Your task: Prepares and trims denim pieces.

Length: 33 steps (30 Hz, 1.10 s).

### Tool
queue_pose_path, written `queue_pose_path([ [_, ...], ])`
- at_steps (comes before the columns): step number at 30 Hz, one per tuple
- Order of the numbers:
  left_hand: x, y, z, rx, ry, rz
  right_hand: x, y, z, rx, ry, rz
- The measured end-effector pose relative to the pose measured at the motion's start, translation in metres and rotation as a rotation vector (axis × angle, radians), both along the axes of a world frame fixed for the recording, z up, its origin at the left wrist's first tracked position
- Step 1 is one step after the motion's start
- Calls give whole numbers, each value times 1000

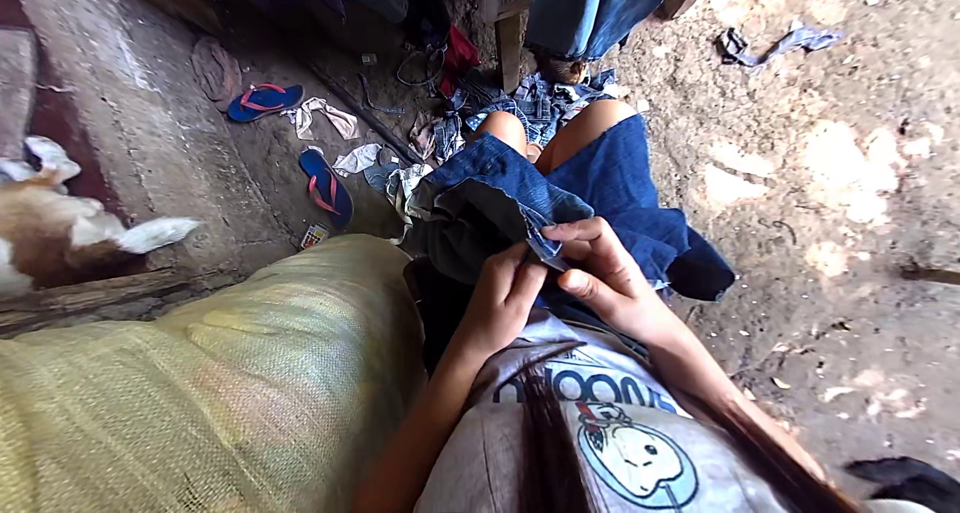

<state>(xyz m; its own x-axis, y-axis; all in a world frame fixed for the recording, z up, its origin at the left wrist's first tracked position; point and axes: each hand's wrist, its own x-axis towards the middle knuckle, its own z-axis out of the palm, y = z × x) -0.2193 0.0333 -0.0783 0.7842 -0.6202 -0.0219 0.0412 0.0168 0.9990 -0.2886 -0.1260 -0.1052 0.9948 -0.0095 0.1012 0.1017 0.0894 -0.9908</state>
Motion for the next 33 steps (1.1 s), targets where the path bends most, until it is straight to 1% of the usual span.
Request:
queue_pose_path([
  [3, -2, 2, -3, -55, 6, -24, -5, -3, -4, -92, -20, -11],
  [5, -3, 3, -5, -58, -38, -41, -6, -1, -4, -122, -32, -46],
  [10, -3, 4, -7, -10, -172, -8, 8, 9, 5, -83, -35, -77],
  [12, -3, 5, -8, -14, -183, 3, 10, 12, 7, -70, -27, -89],
  [16, -5, 8, -6, -51, -166, -44, -6, 9, 1, -51, 10, -112],
  [21, -8, 7, -13, 47, -270, -58, 0, 11, 3, -56, 14, -126],
  [26, -5, 11, -4, -1, -253, -62, -10, 8, -1, -91, -5, -146],
  [28, -4, 10, -5, 21, -280, -69, -10, 6, -4, -104, 2, -126],
  [30, -4, 10, -10, 70, -299, -70, -6, 5, -4, -55, 26, -91],
  [33, -2, 7, -14, 120, -270, -65, -1, 3, -5, 160, 115, -16],
])
